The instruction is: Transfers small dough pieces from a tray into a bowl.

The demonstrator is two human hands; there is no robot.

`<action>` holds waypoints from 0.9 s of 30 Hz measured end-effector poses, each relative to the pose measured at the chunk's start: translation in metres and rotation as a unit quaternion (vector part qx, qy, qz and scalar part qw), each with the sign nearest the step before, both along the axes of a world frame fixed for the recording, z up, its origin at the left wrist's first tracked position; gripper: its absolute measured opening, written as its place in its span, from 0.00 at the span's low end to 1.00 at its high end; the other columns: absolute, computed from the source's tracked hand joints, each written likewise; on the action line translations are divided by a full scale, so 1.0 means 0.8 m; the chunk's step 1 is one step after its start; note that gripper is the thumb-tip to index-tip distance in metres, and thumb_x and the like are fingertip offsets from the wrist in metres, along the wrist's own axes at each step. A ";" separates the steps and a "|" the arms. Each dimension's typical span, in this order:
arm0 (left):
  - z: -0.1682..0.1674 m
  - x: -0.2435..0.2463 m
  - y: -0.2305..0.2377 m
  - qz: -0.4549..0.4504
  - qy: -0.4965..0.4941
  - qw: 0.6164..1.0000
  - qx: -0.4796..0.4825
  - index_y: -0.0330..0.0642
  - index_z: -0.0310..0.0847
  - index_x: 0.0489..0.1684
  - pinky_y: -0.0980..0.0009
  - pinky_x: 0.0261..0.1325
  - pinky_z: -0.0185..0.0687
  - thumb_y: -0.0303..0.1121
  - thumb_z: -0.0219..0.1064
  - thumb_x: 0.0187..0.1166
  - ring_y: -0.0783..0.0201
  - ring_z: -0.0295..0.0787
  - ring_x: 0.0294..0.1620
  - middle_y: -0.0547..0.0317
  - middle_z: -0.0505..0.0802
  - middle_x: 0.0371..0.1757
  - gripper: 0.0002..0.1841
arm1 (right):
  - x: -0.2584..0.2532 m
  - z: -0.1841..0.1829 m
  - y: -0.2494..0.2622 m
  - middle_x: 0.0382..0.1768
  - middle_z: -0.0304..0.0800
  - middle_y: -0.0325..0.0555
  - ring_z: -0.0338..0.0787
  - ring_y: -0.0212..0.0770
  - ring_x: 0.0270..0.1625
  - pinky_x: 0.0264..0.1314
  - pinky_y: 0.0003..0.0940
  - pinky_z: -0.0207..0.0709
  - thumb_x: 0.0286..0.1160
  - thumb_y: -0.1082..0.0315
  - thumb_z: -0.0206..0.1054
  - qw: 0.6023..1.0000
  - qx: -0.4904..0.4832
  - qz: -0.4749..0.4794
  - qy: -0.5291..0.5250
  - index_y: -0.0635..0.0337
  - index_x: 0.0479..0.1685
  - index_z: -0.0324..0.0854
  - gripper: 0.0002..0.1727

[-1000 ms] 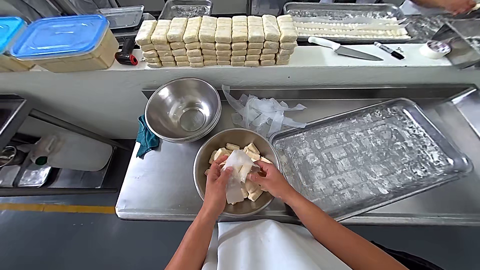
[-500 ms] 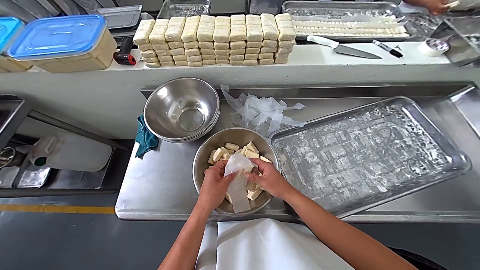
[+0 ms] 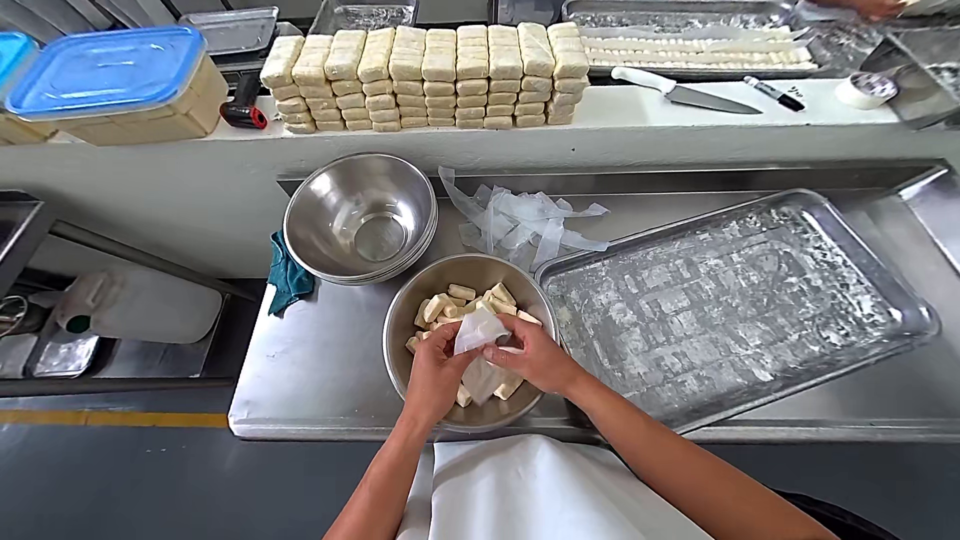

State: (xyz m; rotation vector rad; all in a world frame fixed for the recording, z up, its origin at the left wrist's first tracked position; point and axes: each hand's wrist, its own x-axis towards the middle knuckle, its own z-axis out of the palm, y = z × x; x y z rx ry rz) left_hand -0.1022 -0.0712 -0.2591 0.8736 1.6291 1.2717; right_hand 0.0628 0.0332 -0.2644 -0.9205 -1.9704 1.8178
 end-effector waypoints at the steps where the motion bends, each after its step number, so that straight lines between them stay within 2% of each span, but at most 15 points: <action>1: -0.001 0.002 0.001 0.000 0.000 1.000 0.001 0.37 0.87 0.56 0.67 0.53 0.91 0.24 0.72 0.76 0.66 0.94 0.45 0.57 0.96 0.44 0.12 | -0.004 0.000 -0.002 0.55 0.92 0.47 0.93 0.35 0.54 0.62 0.34 0.87 0.75 0.70 0.74 0.999 -0.032 -0.001 0.010 0.62 0.70 0.78 0.23; 3: 0.001 0.002 0.003 -0.007 0.008 1.000 -0.009 0.38 0.84 0.63 0.66 0.56 0.91 0.25 0.72 0.77 0.66 0.94 0.48 0.56 0.96 0.48 0.16 | -0.007 -0.004 -0.003 0.53 0.92 0.46 0.93 0.35 0.51 0.59 0.33 0.88 0.76 0.72 0.73 0.998 -0.054 -0.010 0.011 0.63 0.67 0.79 0.21; 5: 0.001 0.000 0.003 -0.031 0.027 0.999 -0.031 0.40 0.82 0.68 0.65 0.57 0.90 0.27 0.71 0.79 0.66 0.94 0.49 0.57 0.96 0.50 0.18 | -0.006 -0.007 -0.006 0.53 0.92 0.48 0.93 0.36 0.51 0.59 0.34 0.89 0.77 0.73 0.72 0.999 -0.034 -0.011 -0.006 0.64 0.67 0.78 0.20; 7: 0.003 0.000 0.003 -0.045 0.069 0.995 -0.057 0.41 0.84 0.65 0.64 0.56 0.90 0.30 0.72 0.79 0.67 0.93 0.47 0.58 0.95 0.48 0.17 | -0.008 -0.007 -0.012 0.52 0.91 0.49 0.93 0.37 0.50 0.58 0.36 0.89 0.77 0.72 0.72 0.999 -0.004 -0.021 -0.024 0.64 0.67 0.79 0.20; 12: 0.001 0.010 0.005 -0.021 0.202 0.978 -0.042 0.37 0.86 0.60 0.60 0.58 0.90 0.31 0.75 0.76 0.64 0.93 0.49 0.54 0.94 0.49 0.17 | -0.016 -0.011 -0.020 0.58 0.88 0.51 0.92 0.38 0.57 0.64 0.36 0.87 0.78 0.72 0.71 0.997 0.050 -0.056 -0.028 0.64 0.67 0.79 0.19; 15: -0.002 0.013 0.005 -0.003 0.225 0.974 -0.028 0.36 0.86 0.59 0.60 0.56 0.90 0.31 0.77 0.74 0.63 0.93 0.47 0.53 0.93 0.49 0.17 | -0.014 -0.013 -0.021 0.57 0.88 0.51 0.92 0.37 0.56 0.63 0.35 0.87 0.77 0.70 0.73 0.994 0.078 -0.075 -0.023 0.64 0.66 0.79 0.20; 17: -0.004 0.010 0.005 0.006 0.175 0.984 -0.017 0.38 0.86 0.57 0.64 0.51 0.91 0.32 0.76 0.74 0.66 0.93 0.42 0.57 0.94 0.44 0.16 | -0.012 -0.011 -0.021 0.54 0.90 0.48 0.93 0.36 0.54 0.60 0.34 0.88 0.74 0.70 0.74 0.994 0.057 -0.090 -0.006 0.64 0.64 0.80 0.20; 18: -0.004 0.007 0.005 0.006 0.117 0.993 -0.013 0.38 0.85 0.56 0.65 0.49 0.90 0.31 0.74 0.77 0.67 0.92 0.41 0.58 0.94 0.42 0.14 | -0.010 -0.010 -0.019 0.52 0.91 0.46 0.93 0.35 0.52 0.57 0.34 0.89 0.73 0.70 0.72 0.995 0.024 -0.092 0.010 0.63 0.64 0.80 0.20; 20: -0.003 -0.002 0.004 0.007 -0.010 1.000 0.006 0.37 0.83 0.61 0.63 0.50 0.90 0.28 0.62 0.83 0.65 0.92 0.44 0.56 0.94 0.45 0.13 | -0.002 -0.012 -0.009 0.50 0.91 0.46 0.91 0.35 0.48 0.51 0.36 0.87 0.73 0.70 0.62 0.994 -0.045 -0.079 0.055 0.63 0.67 0.77 0.22; 21: -0.003 -0.006 0.003 0.017 -0.056 0.998 0.019 0.36 0.81 0.64 0.62 0.51 0.90 0.29 0.55 0.86 0.63 0.92 0.44 0.54 0.93 0.47 0.15 | 0.004 -0.016 -0.002 0.51 0.90 0.45 0.90 0.35 0.49 0.52 0.36 0.86 0.73 0.71 0.58 0.992 -0.069 -0.076 0.077 0.62 0.68 0.76 0.22; 23: -0.002 -0.014 0.003 0.049 -0.098 0.993 0.035 0.37 0.79 0.67 0.60 0.52 0.91 0.30 0.48 0.86 0.61 0.92 0.46 0.53 0.92 0.49 0.19 | 0.014 -0.024 0.011 0.55 0.89 0.46 0.89 0.35 0.53 0.57 0.36 0.84 0.70 0.73 0.52 0.991 -0.059 -0.083 0.092 0.63 0.69 0.75 0.25; 24: -0.001 -0.017 0.004 0.060 -0.101 0.992 0.040 0.38 0.79 0.66 0.61 0.52 0.90 0.29 0.46 0.85 0.62 0.91 0.46 0.55 0.91 0.48 0.19 | 0.018 -0.026 0.017 0.59 0.89 0.48 0.89 0.36 0.58 0.61 0.36 0.83 0.66 0.75 0.52 0.993 -0.032 -0.084 0.079 0.64 0.70 0.74 0.27; 27: 0.004 -0.020 0.007 0.039 -0.093 0.994 0.045 0.38 0.80 0.64 0.62 0.50 0.90 0.29 0.45 0.85 0.64 0.91 0.44 0.55 0.92 0.47 0.19 | 0.021 -0.028 0.025 0.75 0.81 0.52 0.82 0.43 0.75 0.76 0.43 0.77 0.61 0.78 0.64 0.998 0.050 -0.039 -0.007 0.64 0.78 0.70 0.35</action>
